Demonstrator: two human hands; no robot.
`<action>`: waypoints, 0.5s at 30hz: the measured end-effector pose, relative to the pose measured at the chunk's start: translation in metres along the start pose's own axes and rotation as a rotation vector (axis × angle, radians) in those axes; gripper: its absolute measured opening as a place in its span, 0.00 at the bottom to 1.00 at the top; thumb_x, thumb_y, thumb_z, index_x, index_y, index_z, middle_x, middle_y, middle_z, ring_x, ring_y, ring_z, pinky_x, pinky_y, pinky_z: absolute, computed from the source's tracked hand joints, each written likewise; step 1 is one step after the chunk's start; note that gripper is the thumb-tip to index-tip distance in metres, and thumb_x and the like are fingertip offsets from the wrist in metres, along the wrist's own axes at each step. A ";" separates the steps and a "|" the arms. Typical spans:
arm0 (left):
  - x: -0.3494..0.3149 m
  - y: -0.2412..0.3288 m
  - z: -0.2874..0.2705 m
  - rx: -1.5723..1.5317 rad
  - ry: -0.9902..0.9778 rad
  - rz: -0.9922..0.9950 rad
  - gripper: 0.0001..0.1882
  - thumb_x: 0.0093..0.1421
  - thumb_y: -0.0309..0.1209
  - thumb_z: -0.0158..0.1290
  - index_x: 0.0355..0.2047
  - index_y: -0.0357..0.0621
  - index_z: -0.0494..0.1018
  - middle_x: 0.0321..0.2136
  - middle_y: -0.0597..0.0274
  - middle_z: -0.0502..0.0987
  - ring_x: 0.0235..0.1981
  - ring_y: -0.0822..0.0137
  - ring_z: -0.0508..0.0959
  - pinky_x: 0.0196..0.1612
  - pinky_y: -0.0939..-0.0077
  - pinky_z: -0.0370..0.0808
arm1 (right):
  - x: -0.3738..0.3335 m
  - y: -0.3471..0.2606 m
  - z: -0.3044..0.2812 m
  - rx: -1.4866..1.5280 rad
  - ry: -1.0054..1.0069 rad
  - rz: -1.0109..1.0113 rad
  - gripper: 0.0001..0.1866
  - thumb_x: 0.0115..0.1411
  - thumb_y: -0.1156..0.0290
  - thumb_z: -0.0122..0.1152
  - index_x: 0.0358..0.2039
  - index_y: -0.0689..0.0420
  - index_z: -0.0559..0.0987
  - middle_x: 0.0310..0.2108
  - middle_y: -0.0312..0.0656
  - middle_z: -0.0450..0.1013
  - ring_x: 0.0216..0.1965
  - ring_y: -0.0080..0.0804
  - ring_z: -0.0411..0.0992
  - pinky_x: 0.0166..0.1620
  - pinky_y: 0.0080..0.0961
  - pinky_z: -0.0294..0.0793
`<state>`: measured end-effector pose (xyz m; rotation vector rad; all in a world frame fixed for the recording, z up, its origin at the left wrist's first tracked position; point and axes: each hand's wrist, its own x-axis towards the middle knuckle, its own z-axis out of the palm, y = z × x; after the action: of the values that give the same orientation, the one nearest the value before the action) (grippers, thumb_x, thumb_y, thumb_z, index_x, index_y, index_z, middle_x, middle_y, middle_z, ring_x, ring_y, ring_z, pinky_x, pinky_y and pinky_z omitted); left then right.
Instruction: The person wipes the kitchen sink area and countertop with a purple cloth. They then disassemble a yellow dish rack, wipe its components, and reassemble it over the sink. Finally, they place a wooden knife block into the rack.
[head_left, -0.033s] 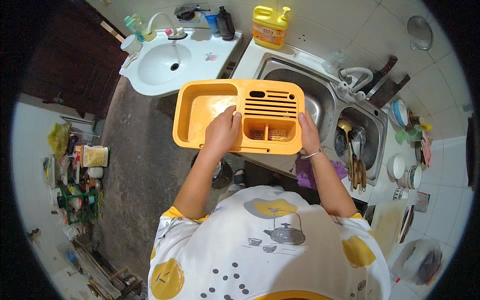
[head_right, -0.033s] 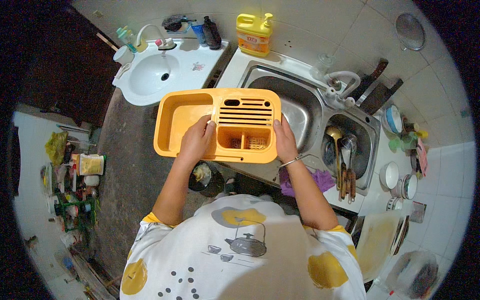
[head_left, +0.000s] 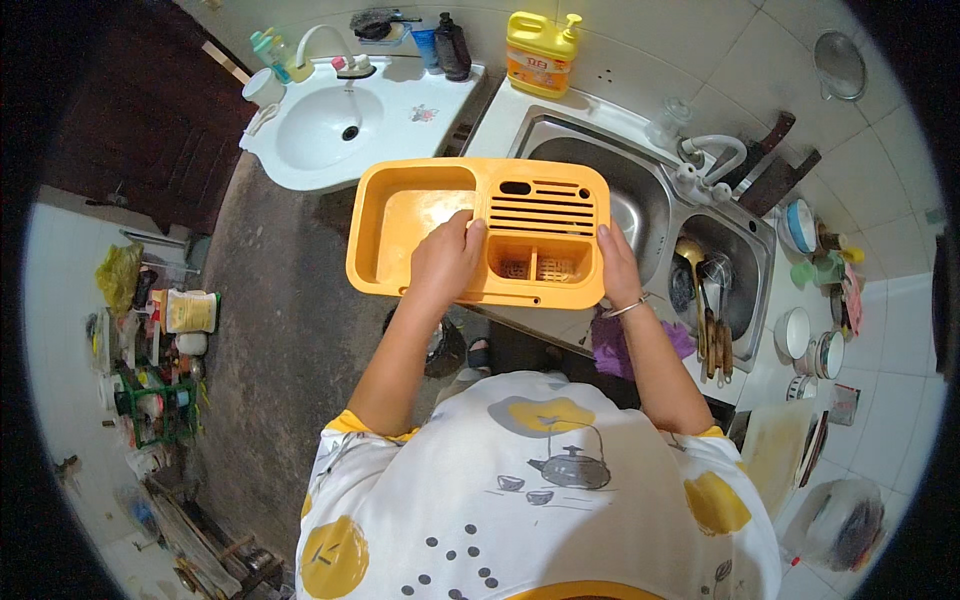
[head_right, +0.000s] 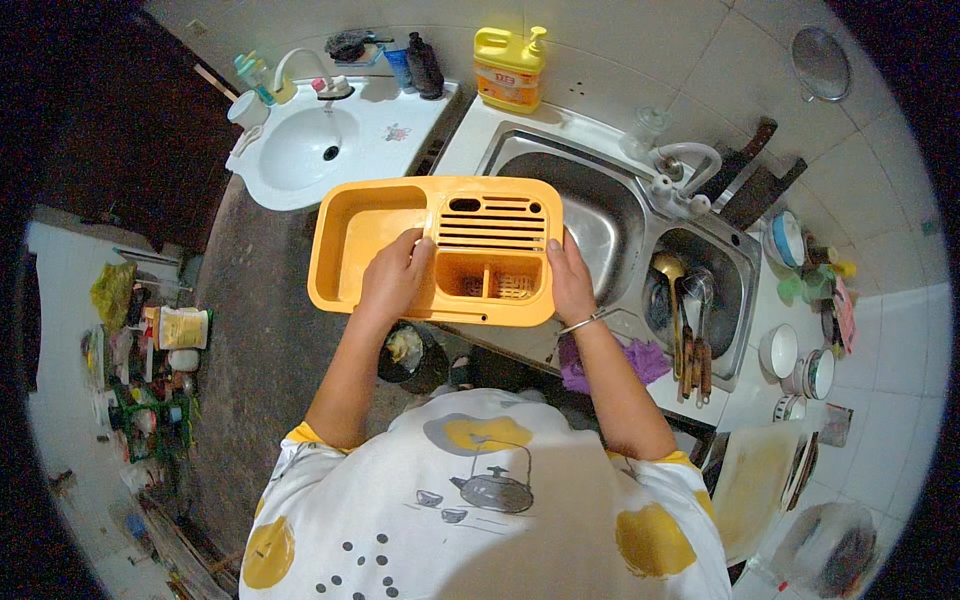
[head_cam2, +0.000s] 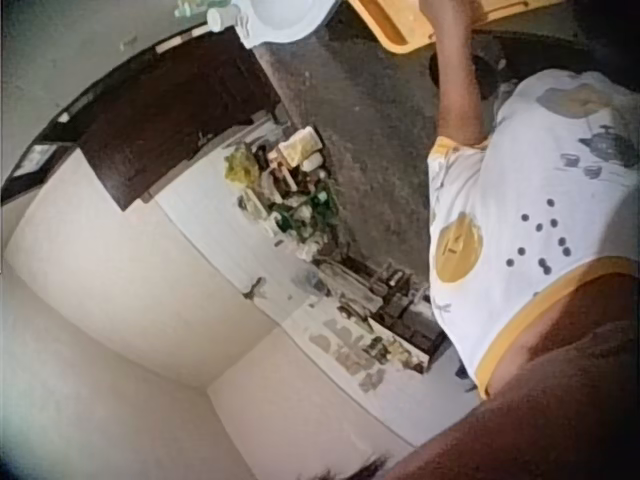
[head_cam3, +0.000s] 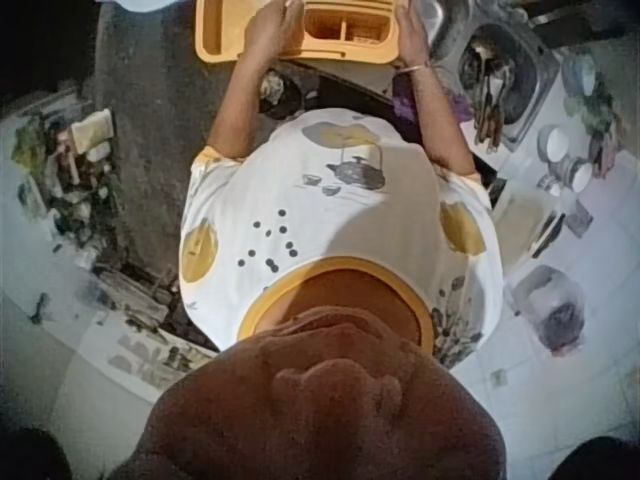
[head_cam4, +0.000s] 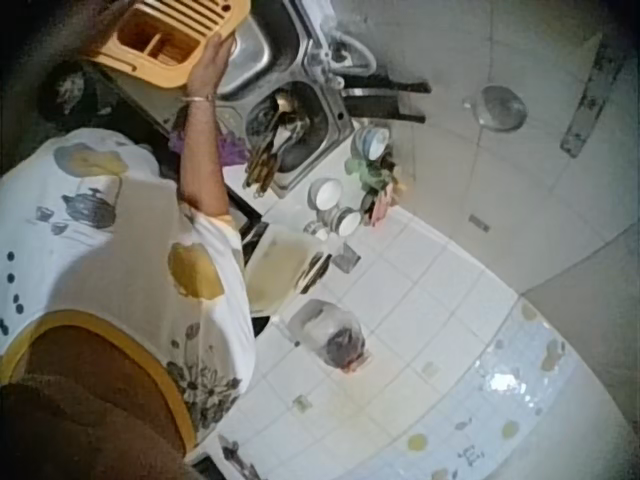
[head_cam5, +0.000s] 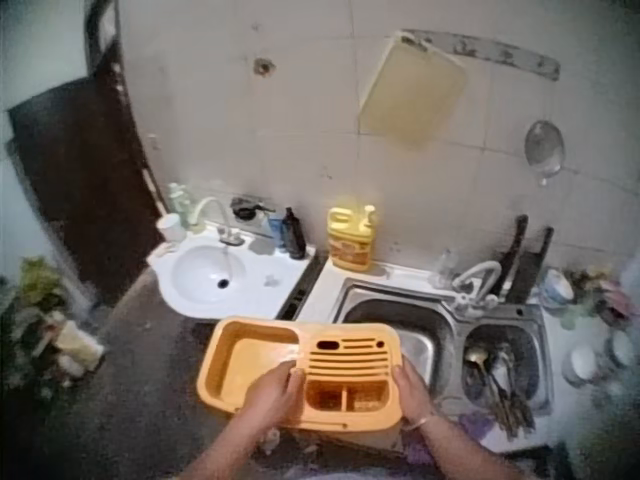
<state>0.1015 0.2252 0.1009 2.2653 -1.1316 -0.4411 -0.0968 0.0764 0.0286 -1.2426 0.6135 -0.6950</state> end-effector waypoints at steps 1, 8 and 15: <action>0.004 0.009 -0.005 0.040 -0.045 -0.042 0.23 0.64 0.46 0.43 0.44 0.36 0.70 0.34 0.42 0.77 0.38 0.46 0.77 0.41 0.55 0.72 | 0.000 0.000 -0.001 -0.036 -0.004 -0.013 0.25 0.70 0.63 0.38 0.63 0.63 0.57 0.55 0.43 0.65 0.55 0.28 0.64 0.57 0.23 0.62; 0.014 -0.005 0.006 0.025 -0.034 -0.082 0.22 0.64 0.46 0.43 0.45 0.39 0.71 0.35 0.44 0.78 0.38 0.48 0.78 0.41 0.56 0.73 | -0.028 -0.017 -0.073 -0.370 0.137 0.242 0.28 0.68 0.48 0.37 0.60 0.53 0.66 0.55 0.38 0.67 0.55 0.29 0.64 0.54 0.25 0.62; 0.006 -0.022 0.007 -0.151 0.016 -0.045 0.22 0.60 0.45 0.50 0.47 0.41 0.73 0.33 0.50 0.79 0.33 0.55 0.80 0.38 0.64 0.74 | -0.139 0.038 -0.141 -1.070 -0.045 0.142 0.21 0.52 0.65 0.65 0.47 0.56 0.77 0.43 0.46 0.75 0.45 0.39 0.73 0.49 0.33 0.70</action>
<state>0.1149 0.2280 0.0818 2.1620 -1.0066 -0.5080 -0.2873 0.0995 -0.0331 -2.1531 1.0853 -0.1748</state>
